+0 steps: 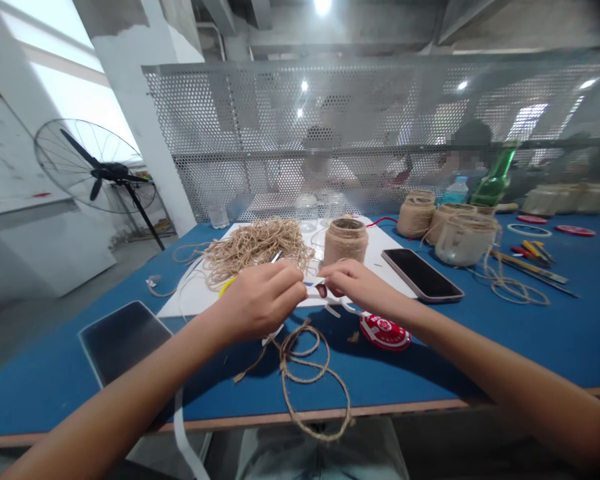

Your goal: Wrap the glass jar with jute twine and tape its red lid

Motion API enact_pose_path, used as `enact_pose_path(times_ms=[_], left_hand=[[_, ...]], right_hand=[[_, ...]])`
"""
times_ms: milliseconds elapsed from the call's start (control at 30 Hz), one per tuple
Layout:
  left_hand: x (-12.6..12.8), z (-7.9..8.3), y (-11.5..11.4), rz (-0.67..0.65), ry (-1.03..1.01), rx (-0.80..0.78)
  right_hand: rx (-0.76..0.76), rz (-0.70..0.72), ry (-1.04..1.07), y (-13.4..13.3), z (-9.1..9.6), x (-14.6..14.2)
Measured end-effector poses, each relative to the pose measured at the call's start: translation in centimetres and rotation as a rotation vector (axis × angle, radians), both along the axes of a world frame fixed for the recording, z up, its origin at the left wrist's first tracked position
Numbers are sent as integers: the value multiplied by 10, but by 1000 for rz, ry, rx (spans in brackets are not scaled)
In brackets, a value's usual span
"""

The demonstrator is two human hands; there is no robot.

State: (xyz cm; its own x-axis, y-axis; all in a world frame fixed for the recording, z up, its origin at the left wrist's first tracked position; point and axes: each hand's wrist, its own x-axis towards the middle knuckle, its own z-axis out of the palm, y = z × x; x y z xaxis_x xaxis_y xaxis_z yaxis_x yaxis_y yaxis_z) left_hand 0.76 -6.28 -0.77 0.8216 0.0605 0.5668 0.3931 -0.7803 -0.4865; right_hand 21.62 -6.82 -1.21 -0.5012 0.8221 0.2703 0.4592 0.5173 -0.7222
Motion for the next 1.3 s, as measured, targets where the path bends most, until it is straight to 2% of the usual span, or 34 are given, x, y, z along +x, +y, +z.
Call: enact_pose_path(times_ms=[133,333,467,600,767,900,967,1100,1200,1300], left_hand=[[6,1,-7,-50,53,136],[8,1,-10,-73,54,162],[5,-3,-8,-78,-2,4],[3,-7,-4,-132,-183,-226],[7,-4,-3,-87,-332,-480],[11,-2,-4,-80,-349,-574],[11,-4,-5,-92,-338,-534],[11,-14,-4,-120,-288,-349],[11,-20,-4,-131,-221,-212],[11,-20,-6,-138,-151,-141]], right_hand=[[-100,-6,94,5,-2,0],[-134,7,144,5,-4,-2],[-174,39,129,5,-5,-2],[-189,78,114,3,-1,0],[-181,104,80,0,6,5],[-168,68,79,2,4,4],[-158,45,98,5,1,3],[-169,4,123,9,-6,2],[-233,-17,122,9,-7,1],[-281,10,161,8,-8,-1]])
